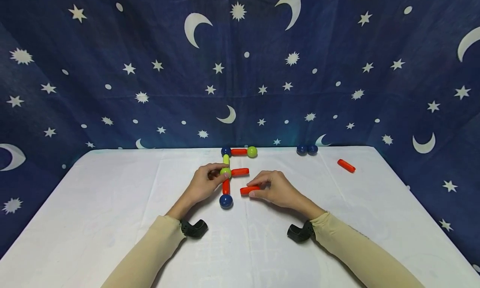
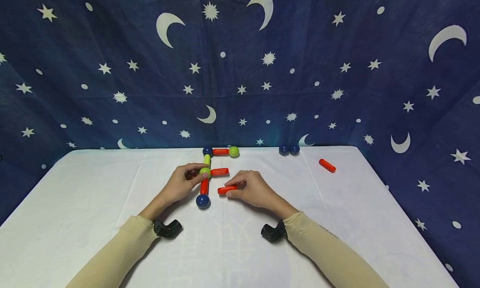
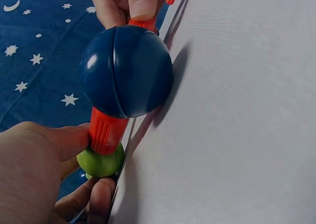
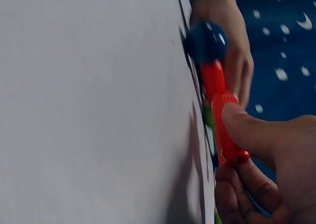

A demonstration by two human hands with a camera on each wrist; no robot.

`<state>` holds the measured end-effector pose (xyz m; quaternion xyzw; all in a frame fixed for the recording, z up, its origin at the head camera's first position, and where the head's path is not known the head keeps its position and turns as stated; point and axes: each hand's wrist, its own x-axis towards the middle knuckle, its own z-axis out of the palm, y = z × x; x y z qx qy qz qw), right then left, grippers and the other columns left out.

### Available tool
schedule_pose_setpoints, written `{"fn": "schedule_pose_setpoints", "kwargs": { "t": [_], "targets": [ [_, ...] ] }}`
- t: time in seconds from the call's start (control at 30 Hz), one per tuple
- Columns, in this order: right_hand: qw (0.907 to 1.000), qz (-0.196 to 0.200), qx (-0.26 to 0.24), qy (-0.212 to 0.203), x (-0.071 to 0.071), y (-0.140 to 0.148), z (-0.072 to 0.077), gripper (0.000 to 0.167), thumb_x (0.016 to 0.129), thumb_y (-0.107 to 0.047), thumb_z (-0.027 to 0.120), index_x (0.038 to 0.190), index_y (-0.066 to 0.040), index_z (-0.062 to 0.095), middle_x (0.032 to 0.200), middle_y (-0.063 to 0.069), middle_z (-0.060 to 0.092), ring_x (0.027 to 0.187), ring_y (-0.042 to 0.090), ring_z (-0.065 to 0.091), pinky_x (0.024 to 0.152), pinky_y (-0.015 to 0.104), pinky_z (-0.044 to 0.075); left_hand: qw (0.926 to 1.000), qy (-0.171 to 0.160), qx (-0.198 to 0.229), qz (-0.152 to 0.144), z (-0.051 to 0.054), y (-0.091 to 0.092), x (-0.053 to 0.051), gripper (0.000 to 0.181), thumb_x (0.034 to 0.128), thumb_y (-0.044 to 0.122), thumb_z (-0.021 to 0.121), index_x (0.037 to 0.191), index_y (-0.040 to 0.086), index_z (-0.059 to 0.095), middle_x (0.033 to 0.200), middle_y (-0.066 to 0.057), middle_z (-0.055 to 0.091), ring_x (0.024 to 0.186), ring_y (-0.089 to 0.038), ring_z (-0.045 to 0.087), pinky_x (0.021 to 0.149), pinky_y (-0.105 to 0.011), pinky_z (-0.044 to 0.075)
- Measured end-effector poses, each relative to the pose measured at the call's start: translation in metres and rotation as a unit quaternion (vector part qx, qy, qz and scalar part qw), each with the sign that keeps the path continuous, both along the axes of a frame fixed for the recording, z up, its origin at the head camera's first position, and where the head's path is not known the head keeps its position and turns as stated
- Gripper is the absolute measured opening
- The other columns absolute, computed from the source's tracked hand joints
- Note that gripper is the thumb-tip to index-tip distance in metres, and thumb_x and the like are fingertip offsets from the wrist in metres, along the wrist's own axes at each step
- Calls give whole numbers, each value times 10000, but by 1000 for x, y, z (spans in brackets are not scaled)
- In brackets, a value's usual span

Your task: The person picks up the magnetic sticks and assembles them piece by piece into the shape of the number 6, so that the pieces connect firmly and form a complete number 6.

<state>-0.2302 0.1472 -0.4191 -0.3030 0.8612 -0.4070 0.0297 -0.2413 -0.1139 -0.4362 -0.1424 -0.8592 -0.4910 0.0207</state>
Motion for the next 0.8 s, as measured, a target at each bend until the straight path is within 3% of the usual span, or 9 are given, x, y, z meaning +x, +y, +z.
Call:
{"fn": "schedule_pose_setpoints", "kwargs": {
  "t": [0.17,0.37,0.8],
  "targets": [
    [9990,362,-27,-274,8,-10,2,251,825,-162,861,1069,-130,812,919,-109,711,866,108,619,777,345,473,10000,65,-33,8,1,0,0,318,954,148,723,1258,55,707,1024,-98,667,852,-211,571,773,-309,494],
    [9974,584,-27,-426,13,-14,-1,241,831,-176,858,1063,-132,810,916,-107,708,838,97,610,722,276,491,9999,150,-10,-19,0,0,0,317,953,143,724,1252,41,707,1017,-99,671,841,-206,572,763,-310,494],
    [9984,353,-227,-381,11,-5,-1,253,840,-217,853,1062,-105,806,957,-56,727,889,158,629,774,298,503,10000,81,3,32,1,1,1,311,957,154,721,1251,55,712,1003,-90,656,846,-210,568,758,-303,488]
  ]
}}
